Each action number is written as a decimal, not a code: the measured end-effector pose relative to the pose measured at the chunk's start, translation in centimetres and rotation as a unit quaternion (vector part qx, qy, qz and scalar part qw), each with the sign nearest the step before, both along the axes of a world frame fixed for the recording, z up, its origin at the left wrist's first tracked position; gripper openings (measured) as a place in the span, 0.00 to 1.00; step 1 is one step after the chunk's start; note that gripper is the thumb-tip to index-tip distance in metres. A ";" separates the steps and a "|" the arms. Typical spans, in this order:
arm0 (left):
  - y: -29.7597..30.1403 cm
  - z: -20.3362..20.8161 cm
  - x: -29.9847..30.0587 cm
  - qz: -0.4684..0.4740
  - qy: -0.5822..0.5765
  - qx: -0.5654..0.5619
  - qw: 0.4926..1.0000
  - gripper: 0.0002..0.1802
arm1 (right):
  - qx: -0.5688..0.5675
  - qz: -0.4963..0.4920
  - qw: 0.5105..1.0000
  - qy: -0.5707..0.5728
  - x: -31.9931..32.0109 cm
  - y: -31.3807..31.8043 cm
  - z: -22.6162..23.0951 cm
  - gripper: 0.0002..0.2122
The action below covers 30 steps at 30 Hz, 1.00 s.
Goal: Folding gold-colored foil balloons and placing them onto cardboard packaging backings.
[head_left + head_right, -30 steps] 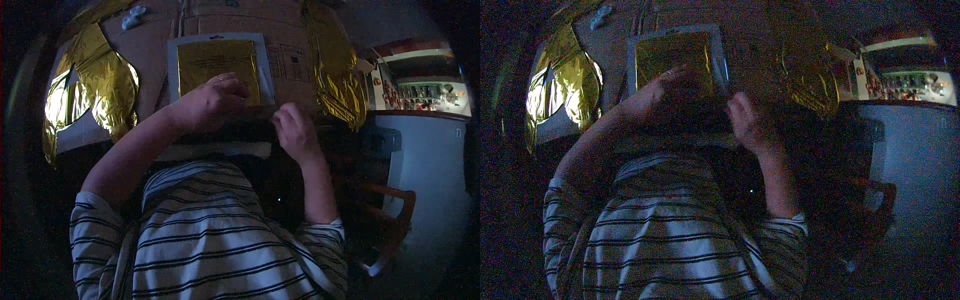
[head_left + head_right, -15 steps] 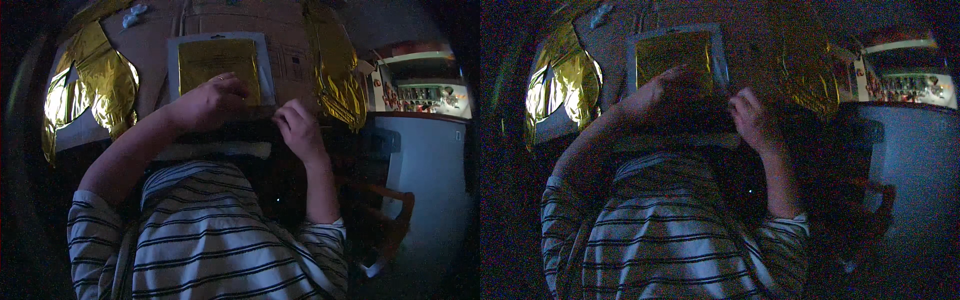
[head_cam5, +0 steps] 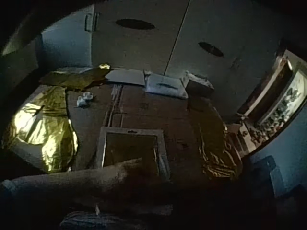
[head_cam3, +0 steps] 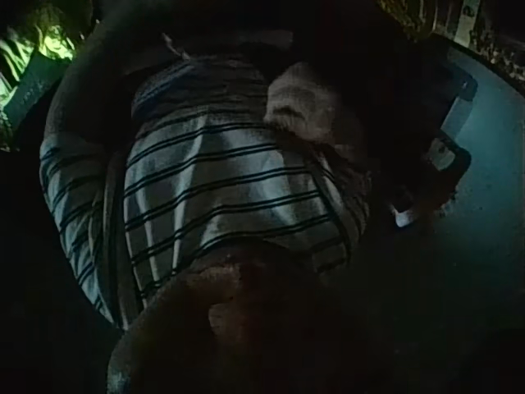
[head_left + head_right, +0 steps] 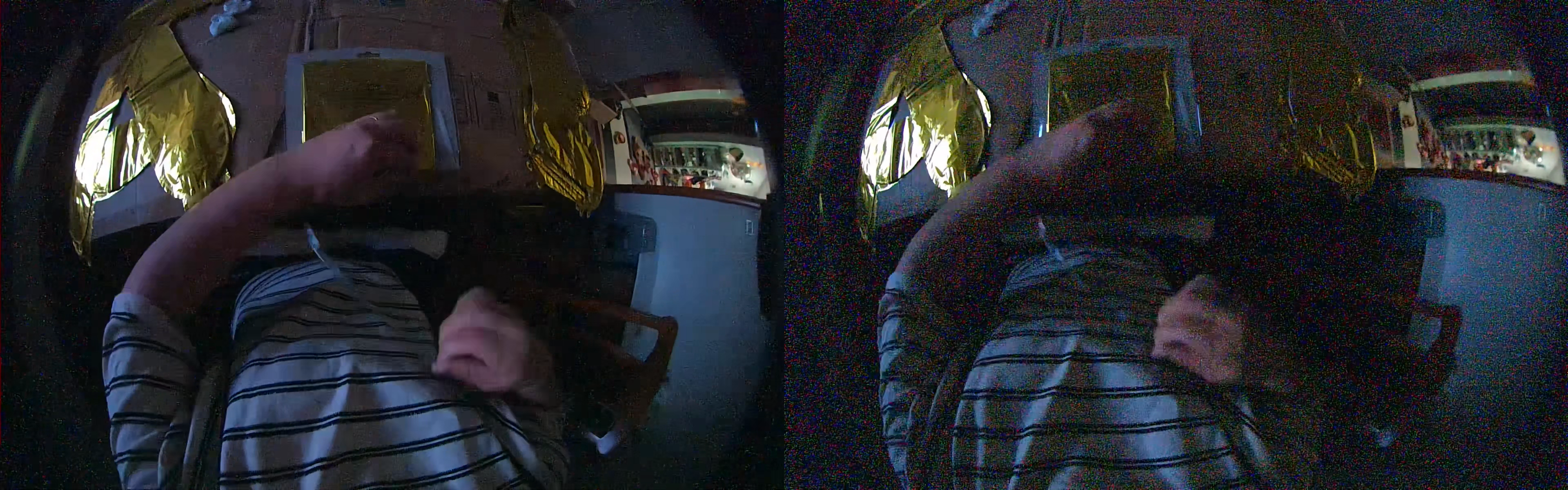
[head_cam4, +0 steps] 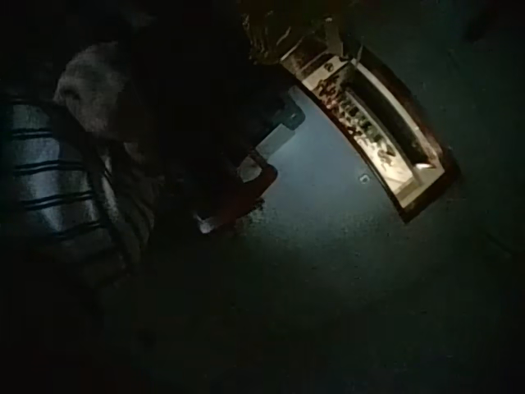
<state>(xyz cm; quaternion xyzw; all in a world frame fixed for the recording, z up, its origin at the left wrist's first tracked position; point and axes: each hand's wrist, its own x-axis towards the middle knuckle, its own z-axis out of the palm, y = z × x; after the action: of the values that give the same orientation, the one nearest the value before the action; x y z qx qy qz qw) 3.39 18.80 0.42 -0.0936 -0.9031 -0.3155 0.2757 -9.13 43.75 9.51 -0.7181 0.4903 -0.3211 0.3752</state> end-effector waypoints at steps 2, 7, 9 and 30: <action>0.8 2.6 0.5 0.017 0.040 -0.025 0.999 0.12 | -0.041 -0.063 0.991 0.107 -0.5 -0.8 -0.4 0.07; 5.6 7.9 4.8 -0.058 -0.147 0.290 0.944 0.20 | -0.111 -0.095 0.977 0.154 -0.5 -3.6 -0.4 0.10; 6.4 9.2 6.7 -0.101 -0.269 0.489 0.824 0.22 | -0.121 -0.070 0.978 0.154 -0.6 -4.8 -0.6 0.10; 4.9 2.1 12.9 0.247 -0.345 -0.206 0.882 0.13 | -0.291 -0.099 0.857 0.414 -6.7 -8.5 -8.7 0.15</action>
<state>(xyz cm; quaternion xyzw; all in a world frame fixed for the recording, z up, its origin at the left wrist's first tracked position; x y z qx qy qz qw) 16.31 23.73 2.49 0.1926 -0.9796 -0.0568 -0.0099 -15.85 35.20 0.81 -0.8089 0.5532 -0.1570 -0.1222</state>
